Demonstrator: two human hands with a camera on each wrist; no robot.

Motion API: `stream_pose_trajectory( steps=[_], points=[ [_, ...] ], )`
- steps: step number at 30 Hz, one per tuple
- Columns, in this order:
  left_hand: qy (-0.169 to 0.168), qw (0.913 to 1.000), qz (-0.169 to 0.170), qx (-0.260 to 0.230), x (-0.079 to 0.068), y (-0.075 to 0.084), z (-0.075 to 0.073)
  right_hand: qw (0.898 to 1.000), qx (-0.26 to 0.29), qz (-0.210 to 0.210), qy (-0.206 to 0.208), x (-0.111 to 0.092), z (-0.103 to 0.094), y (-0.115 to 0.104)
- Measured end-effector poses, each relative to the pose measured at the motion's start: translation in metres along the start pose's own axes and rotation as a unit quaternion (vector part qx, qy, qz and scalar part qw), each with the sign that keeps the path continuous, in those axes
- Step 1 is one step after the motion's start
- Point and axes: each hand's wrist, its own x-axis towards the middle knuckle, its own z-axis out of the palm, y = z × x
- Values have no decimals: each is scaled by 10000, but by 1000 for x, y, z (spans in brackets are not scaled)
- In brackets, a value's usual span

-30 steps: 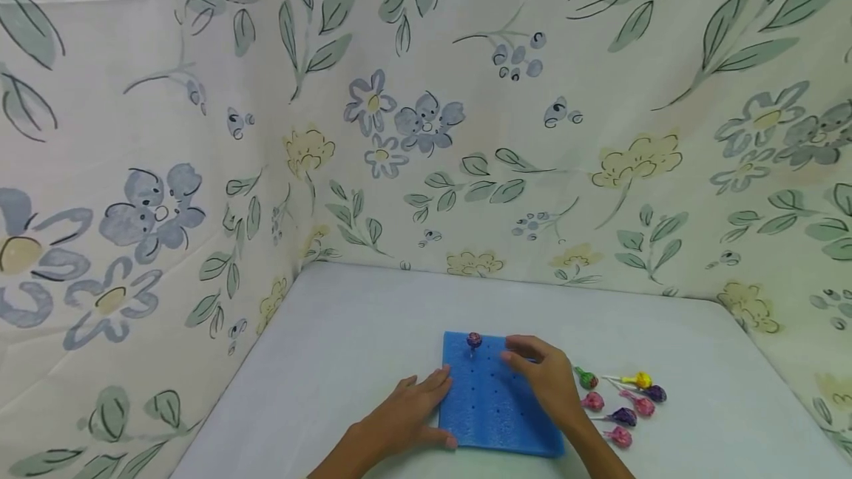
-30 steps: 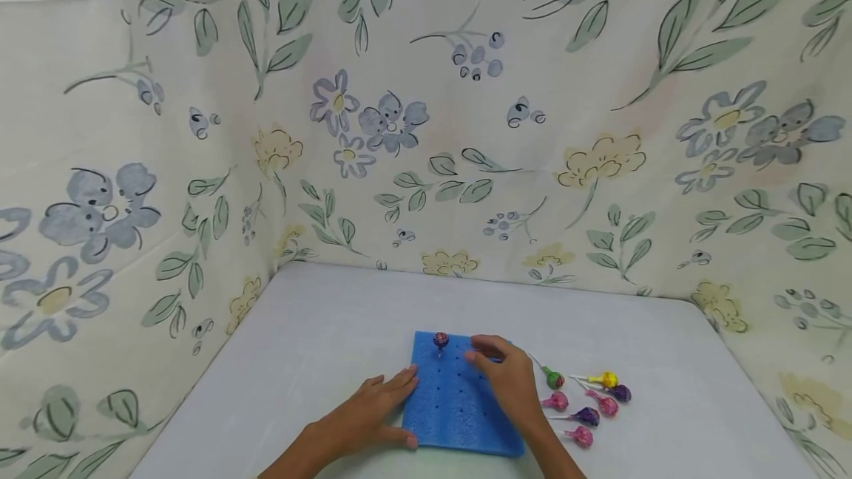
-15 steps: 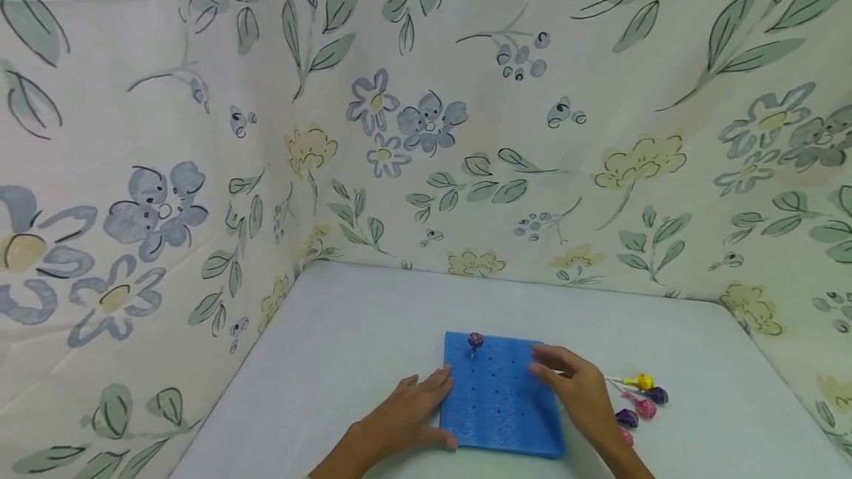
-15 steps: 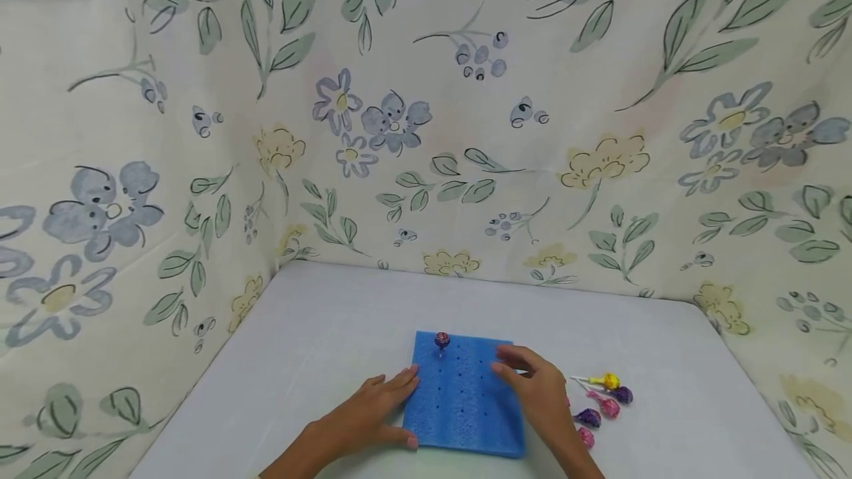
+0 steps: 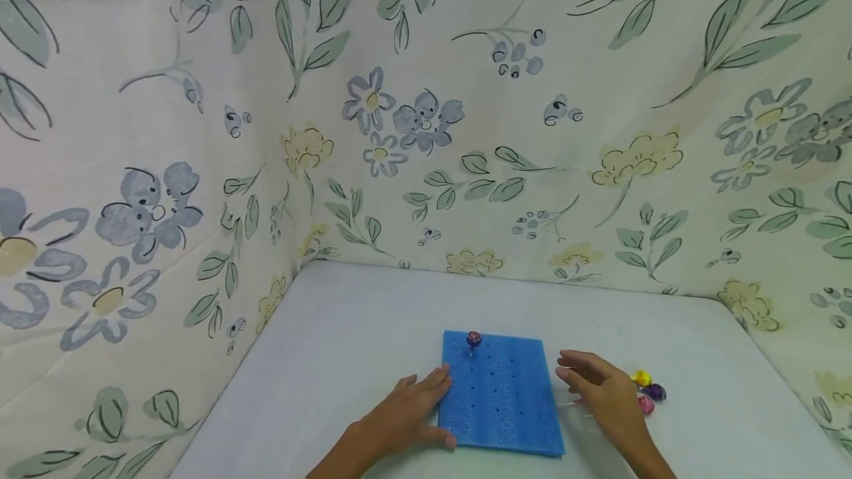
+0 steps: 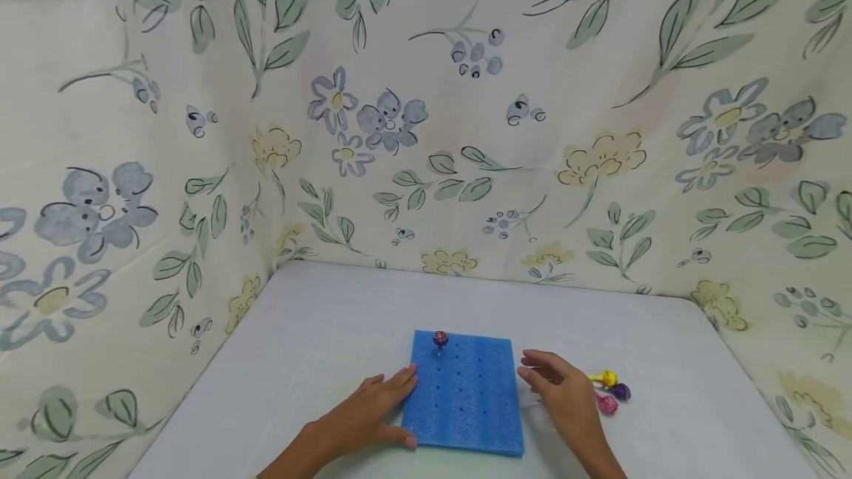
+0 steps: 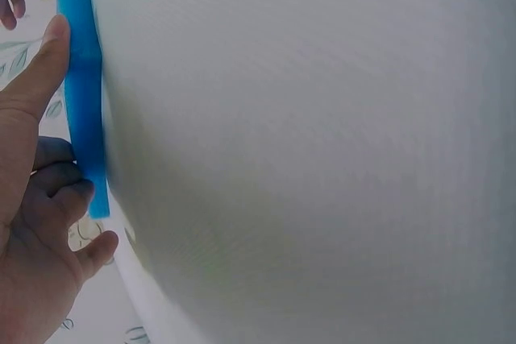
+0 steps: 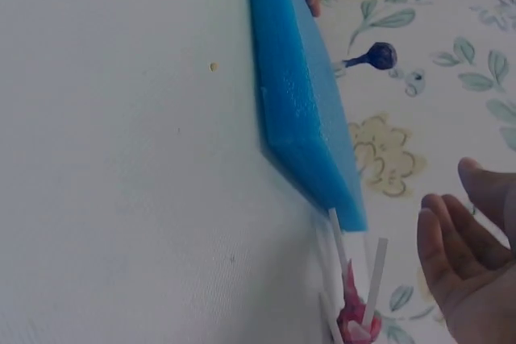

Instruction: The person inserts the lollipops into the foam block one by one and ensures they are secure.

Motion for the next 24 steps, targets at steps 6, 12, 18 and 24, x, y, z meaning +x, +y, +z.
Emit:
stream_pose_trajectory(
  steps=[6,12,18,24],
  points=[
    [23,10000,-19,47,2,-1,1,9994,-262,203,66,-1,-15,5],
    [27,10000,7,41,2,-1,1,9975,-670,-21,201,-5,-31,13],
    [35,10000,50,62,0,0,-1,9984,-436,-78,358,-6,-41,21],
    [10,10000,45,66,-1,2,-3,9974,-462,77,545,-6,-52,28]
  ],
)
